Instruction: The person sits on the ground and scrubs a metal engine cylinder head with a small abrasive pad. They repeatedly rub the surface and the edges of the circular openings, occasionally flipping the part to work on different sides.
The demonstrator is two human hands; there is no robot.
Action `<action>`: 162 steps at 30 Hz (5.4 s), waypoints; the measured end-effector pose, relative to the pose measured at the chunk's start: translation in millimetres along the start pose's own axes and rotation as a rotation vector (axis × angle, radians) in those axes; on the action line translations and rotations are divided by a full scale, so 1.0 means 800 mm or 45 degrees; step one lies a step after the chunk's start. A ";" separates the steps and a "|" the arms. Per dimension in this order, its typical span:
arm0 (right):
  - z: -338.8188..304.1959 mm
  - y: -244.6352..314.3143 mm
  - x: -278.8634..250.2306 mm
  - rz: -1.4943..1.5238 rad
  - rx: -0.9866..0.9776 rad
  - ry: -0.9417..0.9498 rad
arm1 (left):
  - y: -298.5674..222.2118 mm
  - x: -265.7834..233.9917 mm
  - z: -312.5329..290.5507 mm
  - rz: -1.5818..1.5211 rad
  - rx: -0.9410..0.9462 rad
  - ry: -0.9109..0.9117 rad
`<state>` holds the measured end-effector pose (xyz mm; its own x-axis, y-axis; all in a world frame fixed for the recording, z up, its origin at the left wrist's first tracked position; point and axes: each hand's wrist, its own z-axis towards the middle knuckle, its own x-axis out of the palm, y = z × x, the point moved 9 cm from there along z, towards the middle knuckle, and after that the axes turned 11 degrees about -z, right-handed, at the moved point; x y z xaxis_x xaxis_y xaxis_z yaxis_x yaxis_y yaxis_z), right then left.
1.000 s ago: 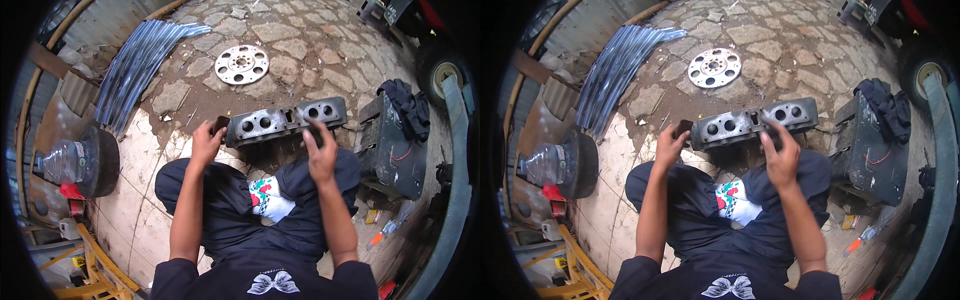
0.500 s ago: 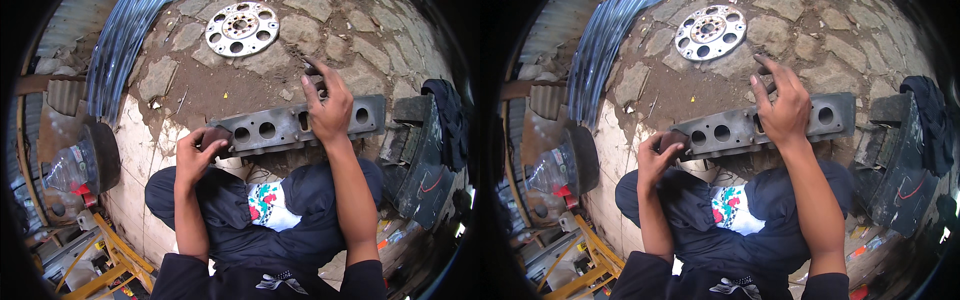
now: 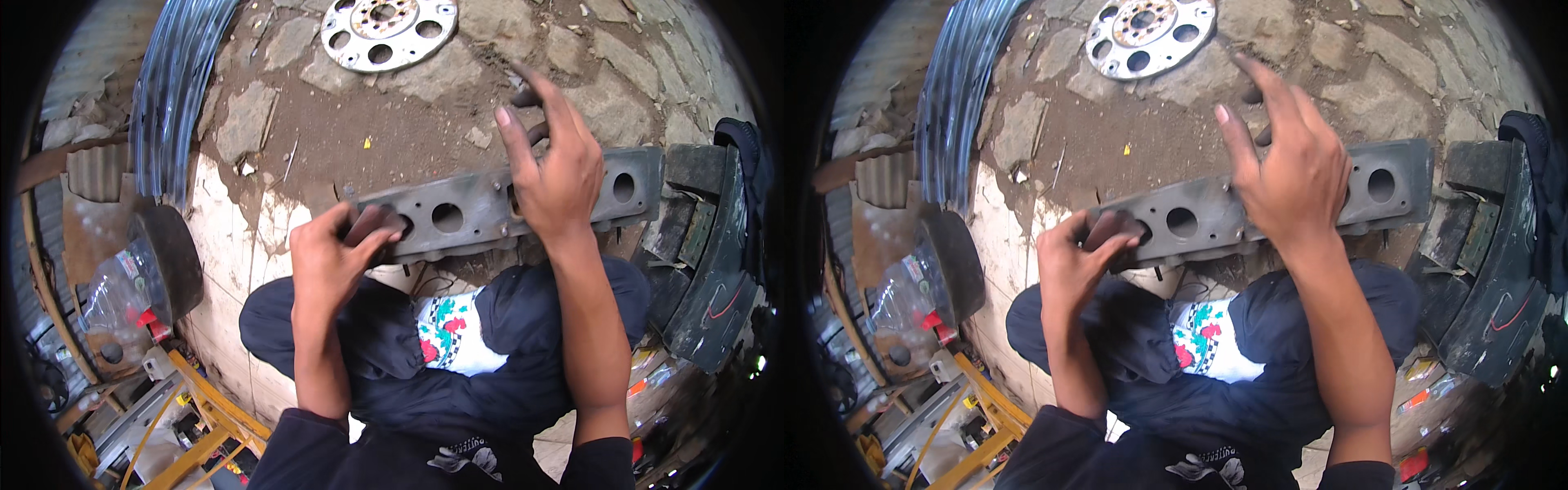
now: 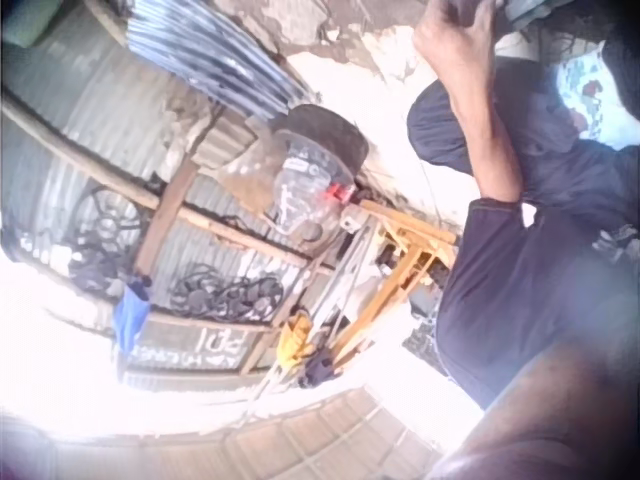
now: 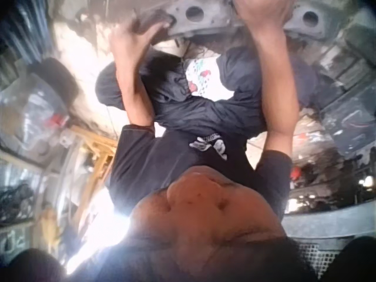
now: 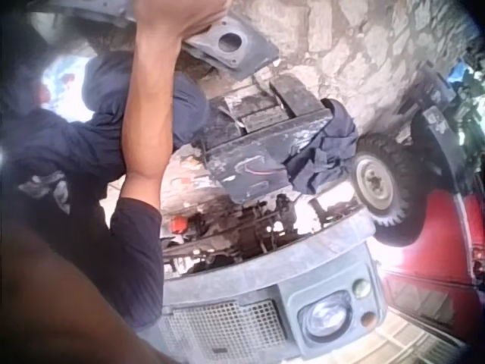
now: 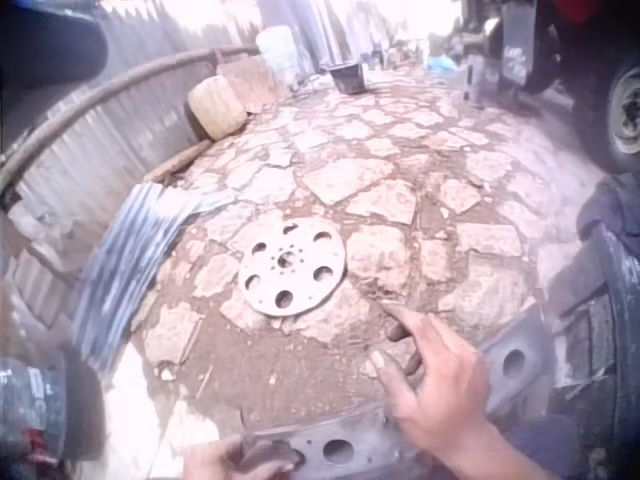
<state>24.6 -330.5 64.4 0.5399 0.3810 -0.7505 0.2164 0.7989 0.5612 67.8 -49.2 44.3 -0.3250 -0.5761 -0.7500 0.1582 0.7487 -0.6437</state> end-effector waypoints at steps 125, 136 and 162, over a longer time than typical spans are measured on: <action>-0.008 -0.001 0.009 -0.080 -0.071 0.109 | 0.046 0.000 -0.011 -0.349 -0.244 -0.042; -0.013 -0.001 0.009 -0.077 -0.052 0.089 | 0.037 -0.001 -0.017 -0.404 -0.224 -0.035; -0.012 -0.029 0.000 0.124 0.110 0.030 | 0.031 0.006 0.001 -0.090 -0.113 -0.015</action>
<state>11.8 -344.3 47.7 0.5428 0.4663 -0.6985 0.2340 0.7149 0.6590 71.1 -34.0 24.6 -0.3216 -0.6319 -0.7051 0.0518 0.7318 -0.6795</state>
